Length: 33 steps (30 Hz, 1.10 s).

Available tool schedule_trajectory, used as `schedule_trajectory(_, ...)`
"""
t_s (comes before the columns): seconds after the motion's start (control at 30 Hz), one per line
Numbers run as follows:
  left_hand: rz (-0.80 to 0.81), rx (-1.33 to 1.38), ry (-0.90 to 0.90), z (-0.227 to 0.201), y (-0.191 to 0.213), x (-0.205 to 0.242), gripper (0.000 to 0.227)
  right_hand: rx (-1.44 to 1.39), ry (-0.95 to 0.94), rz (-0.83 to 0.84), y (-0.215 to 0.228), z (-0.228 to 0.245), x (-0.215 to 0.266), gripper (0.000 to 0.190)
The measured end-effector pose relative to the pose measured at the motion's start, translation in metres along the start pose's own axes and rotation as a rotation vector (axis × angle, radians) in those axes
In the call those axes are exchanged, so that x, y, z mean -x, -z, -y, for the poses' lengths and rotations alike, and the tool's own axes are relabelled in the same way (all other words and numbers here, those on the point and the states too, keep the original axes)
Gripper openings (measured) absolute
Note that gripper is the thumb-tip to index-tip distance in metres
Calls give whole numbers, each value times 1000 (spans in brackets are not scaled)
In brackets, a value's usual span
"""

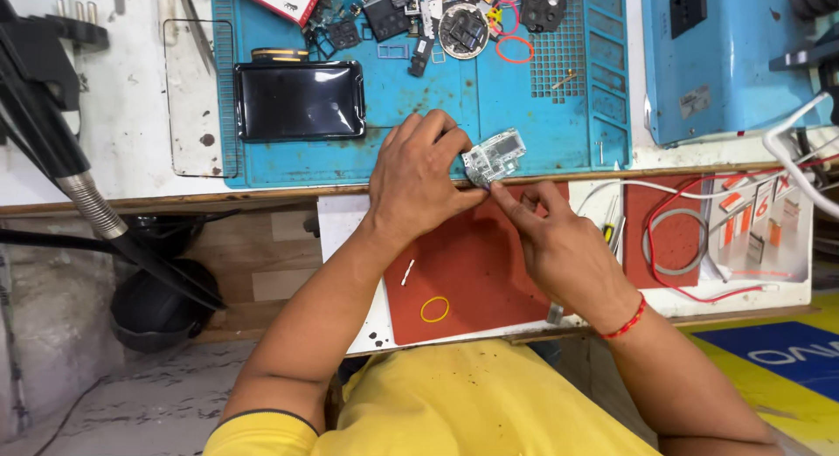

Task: The person scrubs a small circuit board with a toothbrush on a red mat, then uses a hot air gun to dry or heat the board. The person handles the board and tools directly with both hands throughout the process.

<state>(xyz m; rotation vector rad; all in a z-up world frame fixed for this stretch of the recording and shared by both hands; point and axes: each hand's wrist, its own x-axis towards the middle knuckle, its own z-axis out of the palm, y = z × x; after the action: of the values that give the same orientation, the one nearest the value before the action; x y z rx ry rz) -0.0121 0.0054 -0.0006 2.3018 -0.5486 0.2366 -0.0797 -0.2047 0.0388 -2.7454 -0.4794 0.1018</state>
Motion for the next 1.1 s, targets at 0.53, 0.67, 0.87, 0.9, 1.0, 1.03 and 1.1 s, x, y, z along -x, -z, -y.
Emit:
schedule_trajectory(0.53, -935, 1310, 345, 76, 56, 62, 60, -147, 33, -341, -45, -39, 79, 38)
schedule_trajectory(0.67, -1302, 1814, 360, 116, 102, 72, 55, -256, 71, -265, -47, -31, 66, 37)
schedule_trajectory(0.87, -1504, 1736, 130, 157, 123, 47, 48, -344, 212, -189, -44, -4, 52, 39)
schedule_trajectory(0.9, -1508, 1648, 110, 157, 123, 45, 45, -342, 273, -200, -46, 1, 53, 40)
schedule_trajectory(1.0, -1522, 1361, 82, 140, 133, 45, 41, -438, 305, -172, -51, 3, 47, 42)
schedule_trajectory(1.03, -1527, 1260, 79, 128, 135, 50, 41, -489, 292, -150, -53, 1, 44, 43)
schedule_trajectory(1.1, -1293, 1267, -26, 98, 134, 64, 30, -835, 126, -139, -59, -6, 34, 43)
